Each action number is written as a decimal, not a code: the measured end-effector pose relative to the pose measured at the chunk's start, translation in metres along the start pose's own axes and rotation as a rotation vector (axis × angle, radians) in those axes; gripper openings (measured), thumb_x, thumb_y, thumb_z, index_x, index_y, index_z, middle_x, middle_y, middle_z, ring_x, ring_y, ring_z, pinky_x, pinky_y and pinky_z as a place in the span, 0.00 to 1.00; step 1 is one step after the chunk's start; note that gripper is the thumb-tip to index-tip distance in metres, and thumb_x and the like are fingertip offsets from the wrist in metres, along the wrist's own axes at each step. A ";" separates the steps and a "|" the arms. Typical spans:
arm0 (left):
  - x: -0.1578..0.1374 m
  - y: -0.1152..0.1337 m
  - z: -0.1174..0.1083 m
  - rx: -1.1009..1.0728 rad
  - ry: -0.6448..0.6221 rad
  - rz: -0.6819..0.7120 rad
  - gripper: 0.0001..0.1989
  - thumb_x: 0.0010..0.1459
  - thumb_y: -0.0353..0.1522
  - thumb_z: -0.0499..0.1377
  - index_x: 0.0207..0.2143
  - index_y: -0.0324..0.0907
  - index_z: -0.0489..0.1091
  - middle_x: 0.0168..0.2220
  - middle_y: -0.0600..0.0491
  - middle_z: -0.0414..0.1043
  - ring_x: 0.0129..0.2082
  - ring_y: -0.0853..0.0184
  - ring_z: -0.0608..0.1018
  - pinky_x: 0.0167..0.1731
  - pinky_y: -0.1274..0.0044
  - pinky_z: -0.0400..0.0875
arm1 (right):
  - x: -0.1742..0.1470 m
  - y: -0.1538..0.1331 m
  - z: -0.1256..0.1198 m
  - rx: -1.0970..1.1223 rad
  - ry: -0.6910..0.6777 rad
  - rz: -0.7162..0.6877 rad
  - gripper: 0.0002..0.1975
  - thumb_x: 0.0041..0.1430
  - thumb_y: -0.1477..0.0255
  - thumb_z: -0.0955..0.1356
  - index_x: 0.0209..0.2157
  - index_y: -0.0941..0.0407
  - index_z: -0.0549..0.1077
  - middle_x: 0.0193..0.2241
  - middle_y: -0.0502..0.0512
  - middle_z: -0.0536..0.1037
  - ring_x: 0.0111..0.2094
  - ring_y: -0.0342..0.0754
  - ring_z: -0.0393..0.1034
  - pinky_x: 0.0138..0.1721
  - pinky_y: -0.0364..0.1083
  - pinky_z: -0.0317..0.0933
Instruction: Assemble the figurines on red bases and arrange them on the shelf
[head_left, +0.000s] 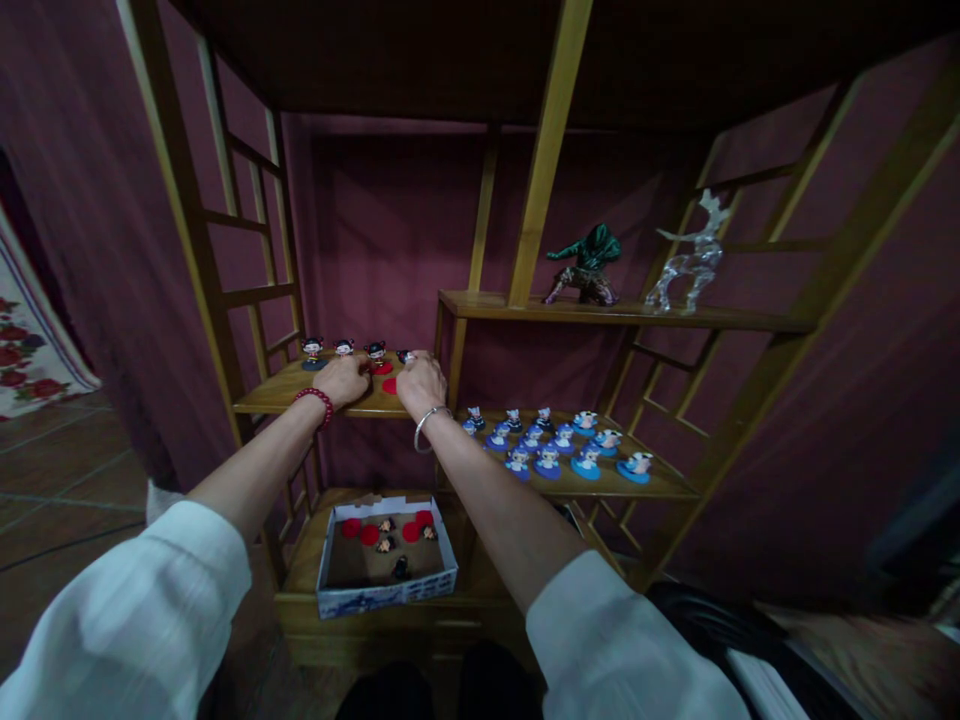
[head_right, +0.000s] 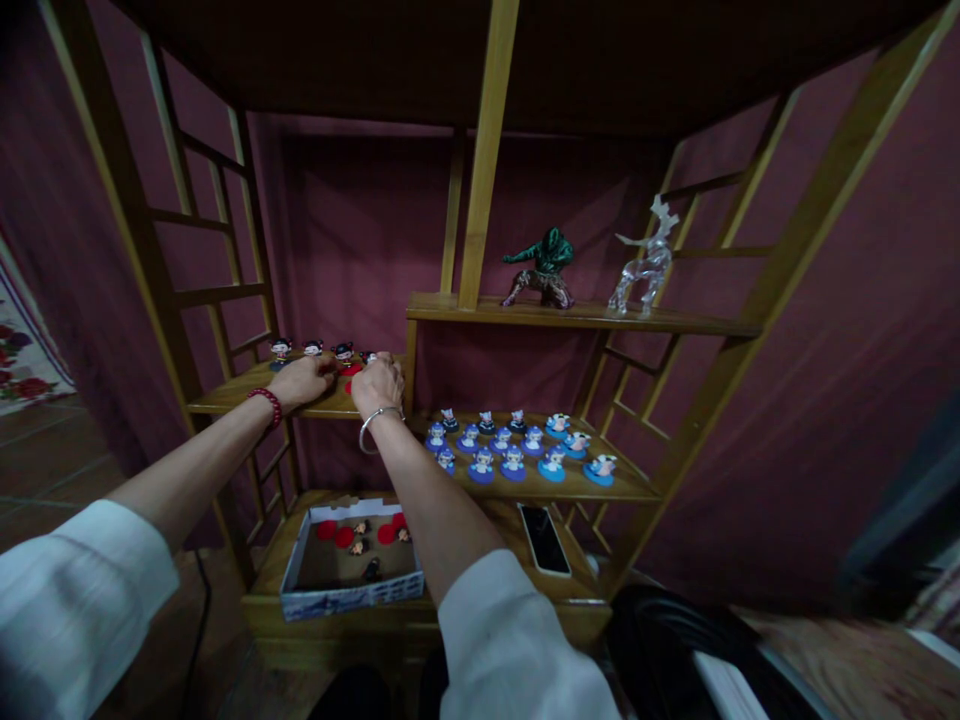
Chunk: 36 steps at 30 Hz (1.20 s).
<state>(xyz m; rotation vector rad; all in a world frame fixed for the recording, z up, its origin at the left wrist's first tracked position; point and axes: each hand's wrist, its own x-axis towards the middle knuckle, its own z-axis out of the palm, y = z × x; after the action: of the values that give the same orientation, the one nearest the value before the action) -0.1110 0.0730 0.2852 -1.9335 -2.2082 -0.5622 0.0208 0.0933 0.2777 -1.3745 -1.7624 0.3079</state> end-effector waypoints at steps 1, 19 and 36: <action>0.000 0.001 0.000 0.003 0.000 0.003 0.19 0.52 0.36 0.47 0.45 0.50 0.68 0.39 0.53 0.74 0.38 0.64 0.74 0.37 0.78 0.66 | 0.000 0.000 0.000 -0.003 0.000 -0.001 0.15 0.57 0.73 0.55 0.42 0.60 0.66 0.40 0.64 0.71 0.42 0.51 0.66 0.41 0.47 0.58; 0.012 0.006 0.005 -0.017 -0.092 0.217 0.21 0.53 0.33 0.47 0.49 0.50 0.66 0.47 0.56 0.70 0.46 0.67 0.71 0.46 0.79 0.61 | 0.000 0.001 0.000 0.009 -0.001 0.002 0.15 0.56 0.74 0.56 0.43 0.60 0.66 0.40 0.64 0.71 0.42 0.51 0.67 0.42 0.47 0.58; 0.022 -0.002 0.015 -0.247 -0.117 0.121 0.27 0.42 0.25 0.51 0.47 0.45 0.67 0.44 0.55 0.72 0.43 0.67 0.72 0.43 0.81 0.63 | 0.000 0.001 0.000 0.013 -0.018 -0.006 0.16 0.55 0.74 0.56 0.43 0.61 0.65 0.41 0.64 0.71 0.43 0.53 0.66 0.44 0.48 0.58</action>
<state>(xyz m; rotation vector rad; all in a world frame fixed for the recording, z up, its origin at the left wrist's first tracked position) -0.1147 0.0985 0.2788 -2.2586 -2.1562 -0.7520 0.0218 0.0935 0.2770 -1.3611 -1.7758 0.3296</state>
